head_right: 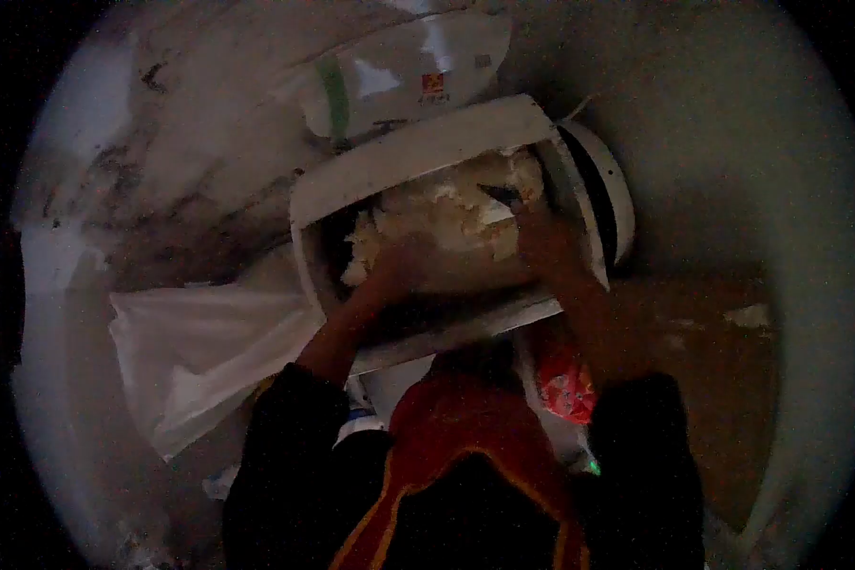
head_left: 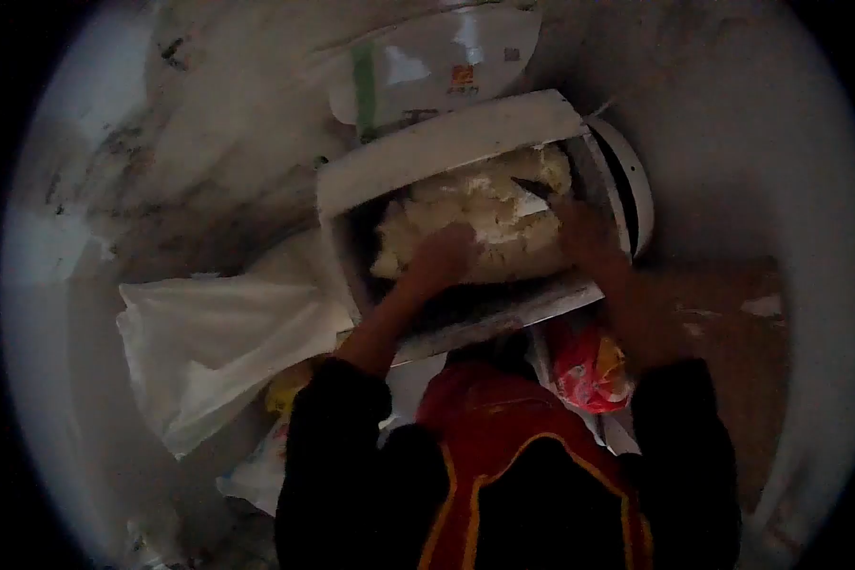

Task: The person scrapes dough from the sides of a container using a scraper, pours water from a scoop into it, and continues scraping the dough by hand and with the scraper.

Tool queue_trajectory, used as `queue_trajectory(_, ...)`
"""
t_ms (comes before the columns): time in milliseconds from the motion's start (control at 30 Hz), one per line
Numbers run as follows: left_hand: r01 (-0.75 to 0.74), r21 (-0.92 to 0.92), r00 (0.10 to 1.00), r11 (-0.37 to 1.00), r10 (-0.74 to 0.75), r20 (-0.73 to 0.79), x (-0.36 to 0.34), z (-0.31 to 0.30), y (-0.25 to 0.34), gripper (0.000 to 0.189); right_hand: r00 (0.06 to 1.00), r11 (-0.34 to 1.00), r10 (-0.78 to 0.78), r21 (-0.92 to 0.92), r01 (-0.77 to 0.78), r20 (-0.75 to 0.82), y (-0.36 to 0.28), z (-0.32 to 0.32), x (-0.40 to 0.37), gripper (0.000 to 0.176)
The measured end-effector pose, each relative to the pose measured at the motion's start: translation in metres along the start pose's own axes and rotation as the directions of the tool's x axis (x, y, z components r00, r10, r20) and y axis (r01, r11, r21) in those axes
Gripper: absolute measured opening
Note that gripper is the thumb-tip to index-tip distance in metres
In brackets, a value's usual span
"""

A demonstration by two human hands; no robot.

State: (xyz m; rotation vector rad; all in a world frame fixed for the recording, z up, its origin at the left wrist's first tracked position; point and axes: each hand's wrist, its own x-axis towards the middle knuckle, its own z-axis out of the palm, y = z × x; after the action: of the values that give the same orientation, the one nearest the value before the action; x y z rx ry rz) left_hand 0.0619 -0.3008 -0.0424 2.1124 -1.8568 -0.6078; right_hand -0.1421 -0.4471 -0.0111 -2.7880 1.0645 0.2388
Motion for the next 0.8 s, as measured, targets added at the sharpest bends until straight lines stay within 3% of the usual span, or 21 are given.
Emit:
queue_trajectory(33,0.061,0.014,0.995,0.998,-0.062,0.08,0.005,0.001,0.01,0.027,0.993,0.996,0.081,0.016,-0.082,0.09,-0.01,-0.048,-0.011,0.046)
queue_trajectory(67,0.035,0.003,0.999,0.999,-0.035,0.027,0.013,0.006,0.016,0.028,0.971,0.986,0.156,0.022,-0.162,0.182,-0.015,-0.072,-0.02,0.044)
queue_trajectory(133,-0.012,-0.032,0.998,0.999,0.01,-0.06,0.021,0.022,0.023,0.03,0.993,0.985,0.117,0.123,-0.118,0.019,0.013,-0.047,-0.064,0.046)
queue_trajectory(200,0.01,0.002,0.992,1.0,-0.01,-0.125,0.038,0.054,-0.002,0.029,0.967,0.928,0.199,0.287,-0.238,0.158,0.002,-0.096,-0.109,0.045)
queue_trajectory(233,0.02,0.01,0.988,1.0,-0.018,-0.151,0.045,0.06,-0.007,0.028,0.972,0.924,0.21,0.303,-0.234,0.109,0.006,-0.088,-0.123,0.045)
queue_trajectory(333,0.174,0.036,0.984,0.984,-0.175,0.031,0.046,0.06,-0.023,0.028,0.976,0.927,0.216,0.312,-0.206,0.005,0.01,-0.08,-0.149,0.043)
queue_trajectory(400,0.082,0.215,0.98,0.973,-0.118,0.162,0.059,0.081,-0.051,0.03,0.984,0.952,0.177,0.253,-0.17,-0.004,-0.008,-0.103,-0.144,0.041)
queue_trajectory(433,0.035,0.307,0.968,0.951,-0.108,0.226,0.058,0.105,-0.07,0.031,0.977,0.913,0.21,0.35,-0.21,0.039,-0.015,-0.099,-0.143,0.042)
queue_trajectory(500,0.087,0.07,0.977,0.994,-0.099,0.187,0.066,0.162,-0.086,0.034,0.954,0.8,0.262,0.521,-0.298,0.143,-0.005,-0.09,-0.146,0.043)
queue_trajectory(533,0.111,-0.069,0.983,0.992,-0.099,0.158,0.061,0.186,-0.105,0.036,0.957,0.826,0.244,0.483,-0.29,0.156,-0.016,-0.091,-0.144,0.044)
queue_trajectory(567,0.096,-0.085,0.982,0.992,-0.081,0.17,0.054,0.204,-0.123,0.037,0.96,0.846,0.223,0.456,-0.277,0.169,-0.022,-0.094,-0.141,0.044)
queue_trajectory(700,-0.014,-0.094,0.956,0.995,0.041,0.291,0.019,0.141,-0.114,0.04,0.96,0.936,0.147,0.281,-0.214,0.239,-0.026,-0.085,-0.103,0.044)
queue_trajectory(767,-0.074,-0.083,0.954,0.994,0.095,0.283,-0.002,0.108,-0.101,0.042,0.981,0.992,-0.068,0.096,0.086,-0.18,-0.007,0.017,-0.074,0.038)
queue_trajectory(800,-0.087,-0.065,0.956,0.994,0.102,0.274,-0.011,0.096,-0.095,0.043,1.0,0.998,0.016,0.064,-0.015,-0.023,-0.014,0.034,-0.05,0.036)
